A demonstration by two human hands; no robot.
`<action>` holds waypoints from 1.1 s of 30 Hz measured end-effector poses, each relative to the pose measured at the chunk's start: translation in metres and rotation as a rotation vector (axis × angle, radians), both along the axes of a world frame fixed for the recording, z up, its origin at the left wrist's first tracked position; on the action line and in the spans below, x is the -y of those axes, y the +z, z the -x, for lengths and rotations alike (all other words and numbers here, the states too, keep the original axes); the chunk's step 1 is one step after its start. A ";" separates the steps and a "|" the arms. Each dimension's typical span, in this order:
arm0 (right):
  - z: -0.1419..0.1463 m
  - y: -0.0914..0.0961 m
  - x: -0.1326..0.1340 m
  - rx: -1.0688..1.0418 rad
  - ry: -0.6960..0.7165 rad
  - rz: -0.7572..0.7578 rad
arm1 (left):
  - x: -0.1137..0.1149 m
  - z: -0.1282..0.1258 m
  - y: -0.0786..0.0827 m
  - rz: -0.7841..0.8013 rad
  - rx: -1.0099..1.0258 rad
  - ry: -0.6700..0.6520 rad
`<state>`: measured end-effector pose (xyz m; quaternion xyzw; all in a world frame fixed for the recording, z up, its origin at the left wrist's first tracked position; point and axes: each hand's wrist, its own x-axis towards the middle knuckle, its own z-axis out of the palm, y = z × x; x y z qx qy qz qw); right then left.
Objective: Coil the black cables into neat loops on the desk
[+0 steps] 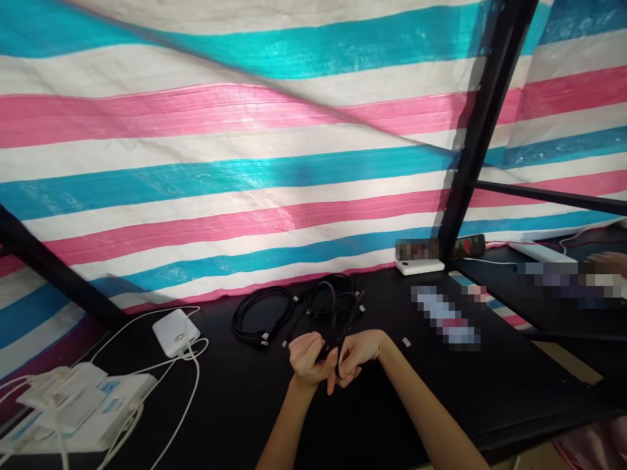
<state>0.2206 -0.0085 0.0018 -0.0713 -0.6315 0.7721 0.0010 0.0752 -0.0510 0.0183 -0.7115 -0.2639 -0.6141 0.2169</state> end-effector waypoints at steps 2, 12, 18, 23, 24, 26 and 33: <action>-0.002 0.003 -0.001 -0.026 -0.006 0.000 | 0.000 0.000 0.001 0.012 0.018 0.016; -0.013 -0.011 -0.005 -0.045 -0.083 -0.029 | -0.002 0.007 0.002 0.099 0.189 0.196; -0.029 -0.001 0.014 -0.009 -0.169 -0.098 | 0.014 0.029 0.028 0.462 0.792 0.154; -0.055 0.049 0.048 -0.027 -0.809 -0.468 | 0.036 0.067 0.075 0.515 0.872 0.004; -0.060 0.060 0.055 0.000 -0.898 -0.561 | 0.042 0.073 0.082 0.524 0.882 -0.015; -0.067 0.077 0.071 0.039 -1.052 -0.694 | 0.057 0.078 0.090 0.534 0.929 -0.044; -0.045 0.080 0.159 -0.073 -1.676 -0.905 | 0.121 0.048 0.096 0.754 1.049 -0.222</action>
